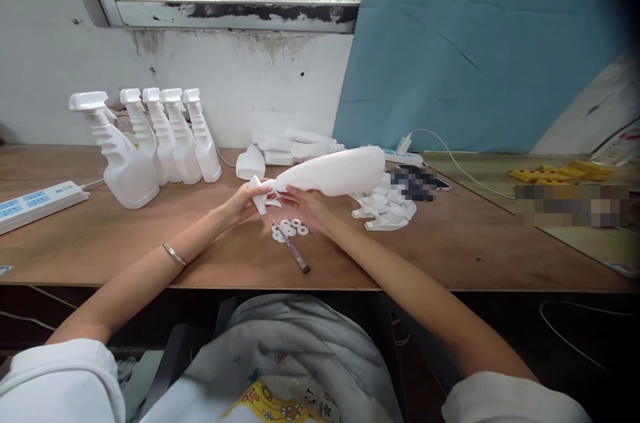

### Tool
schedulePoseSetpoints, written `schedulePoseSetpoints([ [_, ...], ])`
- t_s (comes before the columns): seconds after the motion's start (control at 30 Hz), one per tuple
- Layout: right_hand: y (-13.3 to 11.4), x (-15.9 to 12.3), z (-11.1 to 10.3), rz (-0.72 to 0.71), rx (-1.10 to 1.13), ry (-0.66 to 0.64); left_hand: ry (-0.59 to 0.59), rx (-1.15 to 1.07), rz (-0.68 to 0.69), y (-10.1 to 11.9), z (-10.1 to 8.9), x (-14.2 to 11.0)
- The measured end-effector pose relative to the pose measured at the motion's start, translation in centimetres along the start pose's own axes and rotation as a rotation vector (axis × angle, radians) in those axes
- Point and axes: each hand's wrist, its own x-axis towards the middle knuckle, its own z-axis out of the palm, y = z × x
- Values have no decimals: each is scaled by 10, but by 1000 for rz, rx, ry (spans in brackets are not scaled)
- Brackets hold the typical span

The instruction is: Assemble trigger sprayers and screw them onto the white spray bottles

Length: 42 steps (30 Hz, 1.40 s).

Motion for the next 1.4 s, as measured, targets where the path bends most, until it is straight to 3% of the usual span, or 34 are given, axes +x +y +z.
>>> schedulePoseSetpoints([
  [0.1, 0, 0, -1, -3, 1, -40, -62, -9, -7, -2, 2, -2],
  [0.3, 2, 0, -6, 14, -71, -9, -43, 11, -82, -3, 1, 1],
  [0.53, 5, 2, -7, 13, -62, -10, -10, 60, -20, -2, 1, 0],
  [0.8, 4, 3, -7, 48, -49, 77, 9, 178, 69, 0, 4, -6],
  [0.97, 7, 4, -9, 46, -47, 75, 45, 208, -27, 1, 5, -5],
  [1.13, 8, 4, -9, 57, -39, 79, -33, 172, -77, 0, 2, 0],
  [1.4, 4, 3, -7, 66, -33, 94, 7, 239, 33, 0, 2, -2],
])
